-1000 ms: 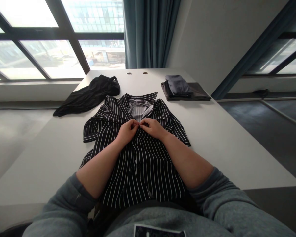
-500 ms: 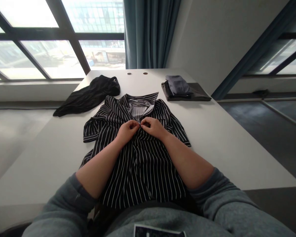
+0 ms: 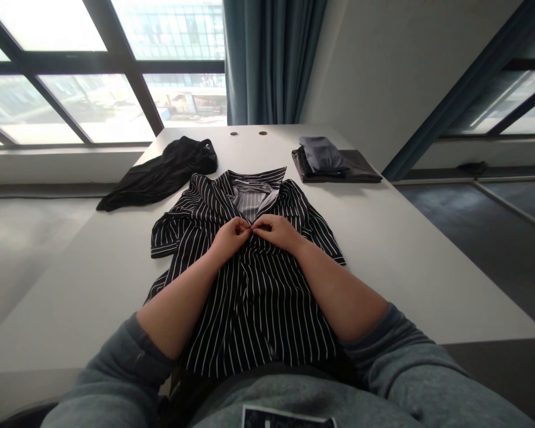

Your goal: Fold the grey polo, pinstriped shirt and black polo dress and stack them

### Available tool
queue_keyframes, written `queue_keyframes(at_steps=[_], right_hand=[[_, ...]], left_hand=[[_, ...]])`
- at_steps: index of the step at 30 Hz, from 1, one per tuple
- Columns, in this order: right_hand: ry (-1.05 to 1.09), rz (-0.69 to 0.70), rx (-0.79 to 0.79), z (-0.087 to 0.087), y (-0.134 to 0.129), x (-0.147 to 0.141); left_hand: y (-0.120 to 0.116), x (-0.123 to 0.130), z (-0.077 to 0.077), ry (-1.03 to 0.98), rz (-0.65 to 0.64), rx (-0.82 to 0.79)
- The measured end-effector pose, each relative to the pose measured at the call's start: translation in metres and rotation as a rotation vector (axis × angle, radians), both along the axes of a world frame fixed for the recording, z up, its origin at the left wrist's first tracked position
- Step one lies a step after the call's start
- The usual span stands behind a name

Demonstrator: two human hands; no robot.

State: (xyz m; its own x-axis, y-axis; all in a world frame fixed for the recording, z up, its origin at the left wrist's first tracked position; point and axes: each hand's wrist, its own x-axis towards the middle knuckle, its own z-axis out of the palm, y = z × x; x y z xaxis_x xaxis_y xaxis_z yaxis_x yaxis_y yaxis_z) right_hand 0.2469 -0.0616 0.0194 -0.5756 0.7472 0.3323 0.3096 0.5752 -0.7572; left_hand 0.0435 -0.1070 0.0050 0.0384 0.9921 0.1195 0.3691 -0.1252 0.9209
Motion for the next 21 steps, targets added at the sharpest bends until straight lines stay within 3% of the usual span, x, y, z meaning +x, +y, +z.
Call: queue_keyframes(at_steps=[4, 8, 14, 19, 21], right_hand=[[-0.092, -0.140, 0.063, -0.009, 0.010, 0.003], [-0.260, -0.182, 0.061, -0.014, 0.019, 0.002], [-0.432, -0.201, 0.056, -0.005, 0.038, -0.015], [-0.468, -0.249, 0.099, -0.009, 0.052, -0.025], [-0.469, -0.256, 0.105, -0.012, 0.056, -0.027]], left_hand=[[-0.006, -0.002, 0.009, 0.399, 0.107, -0.034], [-0.008, -0.004, 0.015, 0.601, 0.127, -0.063], [0.000, -0.010, 0.023, 0.733, 0.100, -0.069], [0.033, -0.004, 0.037, 0.710, 0.214, 0.080], [0.048, 0.000, 0.039, 0.708, 0.203, 0.057]])
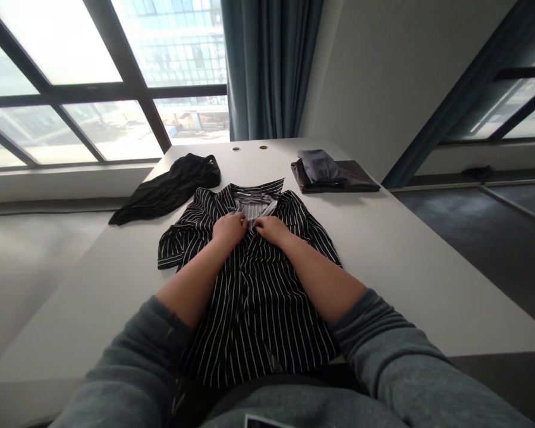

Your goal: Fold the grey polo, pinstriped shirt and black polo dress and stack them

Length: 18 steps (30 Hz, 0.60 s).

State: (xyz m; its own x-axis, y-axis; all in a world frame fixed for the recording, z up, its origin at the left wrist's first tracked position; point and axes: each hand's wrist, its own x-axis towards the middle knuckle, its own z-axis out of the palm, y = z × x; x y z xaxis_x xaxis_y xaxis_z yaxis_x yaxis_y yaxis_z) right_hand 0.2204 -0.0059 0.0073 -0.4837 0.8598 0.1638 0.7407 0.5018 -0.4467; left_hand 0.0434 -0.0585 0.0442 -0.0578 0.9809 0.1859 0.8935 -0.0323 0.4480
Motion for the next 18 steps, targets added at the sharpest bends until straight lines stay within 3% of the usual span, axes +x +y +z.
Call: queue_keyframes(at_steps=[3, 6, 10, 14, 18], right_hand=[[-0.006, 0.006, -0.030, 0.001, 0.007, 0.001], [-0.012, 0.008, -0.062, 0.007, 0.013, 0.003], [0.038, -0.032, -0.070, 0.013, 0.012, -0.001], [0.245, -0.117, -0.074, 0.006, 0.001, -0.005], [0.376, -0.060, 0.019, -0.003, -0.004, -0.003]], left_hand=[[0.019, 0.001, -0.003, 0.017, 0.014, -0.151], [0.030, -0.006, -0.008, 0.013, 0.035, -0.203], [0.033, -0.018, -0.012, -0.008, 0.009, -0.185], [0.026, -0.024, -0.018, -0.069, -0.066, -0.109], [0.019, -0.026, -0.032, -0.255, -0.093, -0.022]])
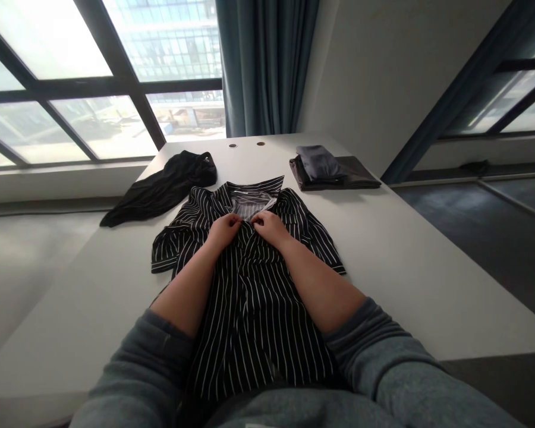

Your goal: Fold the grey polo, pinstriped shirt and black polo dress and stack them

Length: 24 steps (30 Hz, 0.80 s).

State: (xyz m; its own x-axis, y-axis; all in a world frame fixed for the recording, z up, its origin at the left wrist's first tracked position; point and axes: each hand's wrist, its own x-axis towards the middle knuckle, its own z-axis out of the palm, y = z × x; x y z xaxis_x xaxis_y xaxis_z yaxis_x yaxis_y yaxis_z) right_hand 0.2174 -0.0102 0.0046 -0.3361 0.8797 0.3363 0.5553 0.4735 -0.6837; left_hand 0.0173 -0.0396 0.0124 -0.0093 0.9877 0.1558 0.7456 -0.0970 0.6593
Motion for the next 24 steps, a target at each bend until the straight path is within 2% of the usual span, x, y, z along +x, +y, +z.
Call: queue_keyframes(at_steps=[5, 12, 18, 24], right_hand=[[0.119, 0.095, 0.139, -0.001, -0.001, 0.004], [0.190, 0.190, 0.239, 0.007, -0.009, 0.003], [0.219, 0.197, 0.155, 0.000, -0.008, 0.000], [0.285, 0.185, 0.104, -0.004, -0.008, -0.002]], left_hand=[[-0.005, 0.005, -0.008, -0.225, -0.037, 0.062], [-0.008, 0.010, -0.008, -0.236, -0.019, 0.102], [-0.003, 0.012, -0.014, -0.422, -0.107, 0.099], [-0.002, 0.012, -0.020, -0.445, -0.110, 0.065]])
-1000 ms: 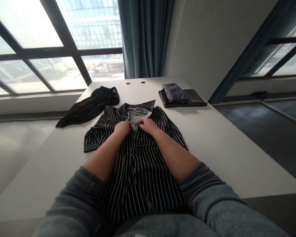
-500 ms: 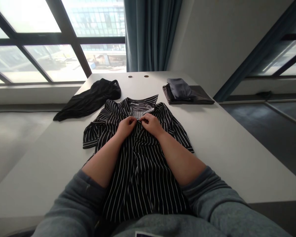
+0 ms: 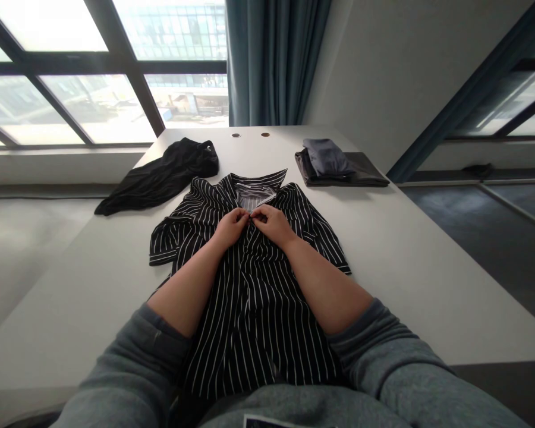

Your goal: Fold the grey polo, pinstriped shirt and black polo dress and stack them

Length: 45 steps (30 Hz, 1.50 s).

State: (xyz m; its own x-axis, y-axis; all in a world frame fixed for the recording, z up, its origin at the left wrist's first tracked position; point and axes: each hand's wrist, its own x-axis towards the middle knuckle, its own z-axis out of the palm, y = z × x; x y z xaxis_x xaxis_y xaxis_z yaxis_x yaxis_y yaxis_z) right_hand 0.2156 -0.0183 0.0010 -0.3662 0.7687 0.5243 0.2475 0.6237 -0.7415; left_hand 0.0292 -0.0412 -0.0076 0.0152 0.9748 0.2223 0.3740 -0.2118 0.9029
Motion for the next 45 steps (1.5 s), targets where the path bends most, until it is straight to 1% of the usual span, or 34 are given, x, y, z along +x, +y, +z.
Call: queue_keyframes(at_steps=[3, 9, 13, 17, 19, 24, 34, 40, 45], right_hand=[[0.012, 0.000, 0.003, 0.0011, -0.0006, 0.0000], [0.042, 0.015, -0.006, 0.0034, -0.0021, -0.0015], [0.094, 0.013, -0.025, 0.0038, -0.0020, -0.0013], [0.022, -0.028, 0.071, 0.0047, -0.0009, 0.0004], [-0.005, -0.018, 0.085, 0.0048, -0.0007, 0.0011], [0.023, 0.026, 0.019, 0.0039, -0.0016, 0.0015], [0.066, 0.016, -0.054, 0.0043, -0.0028, 0.0013], [0.044, -0.016, -0.075, 0.0045, -0.0016, 0.0036], [0.072, -0.014, -0.101, 0.0020, -0.0007, 0.0024]], left_hand=[[-0.0008, 0.0010, 0.0002, -0.007, 0.001, -0.003], [-0.0028, 0.0030, 0.0027, 0.031, -0.048, -0.012], [-0.0030, 0.0034, 0.0024, -0.066, -0.079, -0.044], [-0.0037, 0.0040, 0.0036, -0.150, -0.105, -0.076], [-0.0041, 0.0040, 0.0048, -0.196, -0.097, -0.095], [-0.0055, 0.0040, 0.0074, -0.274, -0.089, -0.127], [-0.0059, 0.0036, 0.0084, -0.313, -0.118, -0.132], [-0.0061, 0.0033, 0.0060, -0.372, -0.067, -0.125], [-0.0071, 0.0045, 0.0077, -0.392, -0.066, -0.126]])
